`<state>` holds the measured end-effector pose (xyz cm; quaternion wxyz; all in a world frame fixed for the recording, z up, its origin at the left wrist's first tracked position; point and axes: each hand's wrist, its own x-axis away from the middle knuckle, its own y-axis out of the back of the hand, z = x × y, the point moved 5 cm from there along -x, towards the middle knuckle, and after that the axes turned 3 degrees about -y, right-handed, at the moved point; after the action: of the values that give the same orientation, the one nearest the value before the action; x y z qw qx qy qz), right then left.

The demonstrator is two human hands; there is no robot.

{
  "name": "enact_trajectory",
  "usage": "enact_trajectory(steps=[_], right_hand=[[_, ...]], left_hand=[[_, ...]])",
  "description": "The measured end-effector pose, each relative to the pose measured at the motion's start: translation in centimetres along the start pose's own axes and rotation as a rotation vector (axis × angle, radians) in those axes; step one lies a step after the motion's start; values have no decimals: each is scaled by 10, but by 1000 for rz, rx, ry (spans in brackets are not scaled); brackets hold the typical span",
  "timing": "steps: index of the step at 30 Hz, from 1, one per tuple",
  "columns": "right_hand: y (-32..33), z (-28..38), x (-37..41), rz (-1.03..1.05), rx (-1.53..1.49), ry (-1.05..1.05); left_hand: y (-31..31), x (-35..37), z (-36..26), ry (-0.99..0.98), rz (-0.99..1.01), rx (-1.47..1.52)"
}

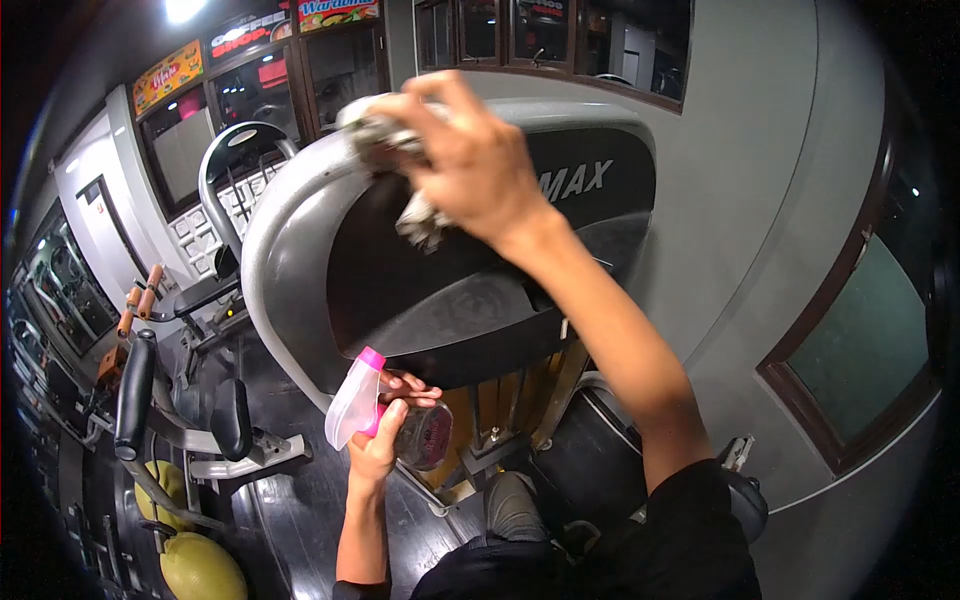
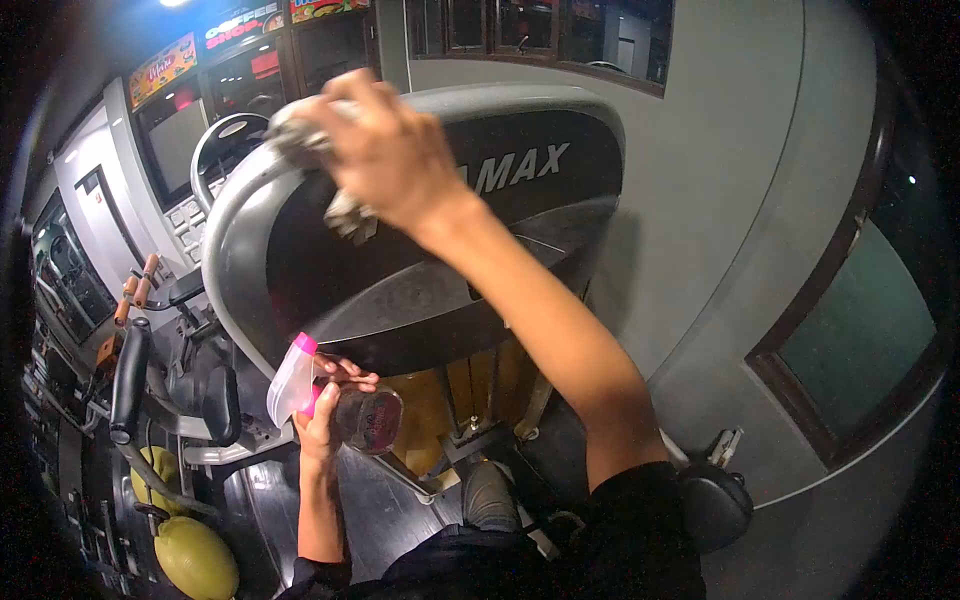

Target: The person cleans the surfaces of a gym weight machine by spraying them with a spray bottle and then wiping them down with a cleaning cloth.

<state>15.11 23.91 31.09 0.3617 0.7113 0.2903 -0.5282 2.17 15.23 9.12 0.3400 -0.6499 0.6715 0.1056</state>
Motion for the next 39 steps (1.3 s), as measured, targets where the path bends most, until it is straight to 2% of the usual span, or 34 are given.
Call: enact_trajectory(steps=[2, 7, 9, 11, 12, 14, 17, 19, 21, 23, 24, 25, 27, 31, 33, 35, 37, 39], right_hand=[[11, -47, 19, 15, 79, -172], [69, -178, 75, -221, 235, -489], [80, -207, 100, -286, 308, -527], [86, -221, 119, -369, 341, -833], [82, -207, 114, -364, 314, -829], [62, -183, 102, -330, 213, -664], [33, -103, 73, -259, -78, -511], [14, -47, 62, -120, -136, -243], [-5, 5, 68, 166, -266, -247], [-4, 19, 75, 294, -124, -152], [-1, 10, 76, 258, -19, -18], [3, -7, 78, 277, 60, -30], [22, -44, 82, 321, 133, -236], [60, -116, 104, 194, 297, -552], [77, -152, 121, 127, 370, -581], [95, -185, 142, 102, 466, -742], [102, -193, 147, 107, 511, -776], [107, -190, 150, 220, 648, -795]], left_hand=[[-1, 0, -2, 1, 22, -32], [0, 1, 3, -19, 64, -50], [1, 2, 7, -22, 55, -57], [2, 2, 7, -31, 85, -50], [2, 1, 6, -22, 98, -22], [1, -1, 7, -8, 115, 2], [0, 1, 7, -70, 99, 7], [1, 1, 7, -103, 35, 44], [0, 0, 7, -108, 35, 37], [1, 1, 6, -108, 35, 23], [0, 0, 5, -103, 41, 8], [0, 0, 4, -99, 46, -8], [0, 0, 1, -109, 59, -28], [-3, -1, 0, -91, 89, -83], [-3, -1, -1, -97, 107, -93], [-3, 0, 2, -94, 102, -91], [-4, 0, 2, -100, 104, -90], [-3, 0, 3, -91, 103, -76]])
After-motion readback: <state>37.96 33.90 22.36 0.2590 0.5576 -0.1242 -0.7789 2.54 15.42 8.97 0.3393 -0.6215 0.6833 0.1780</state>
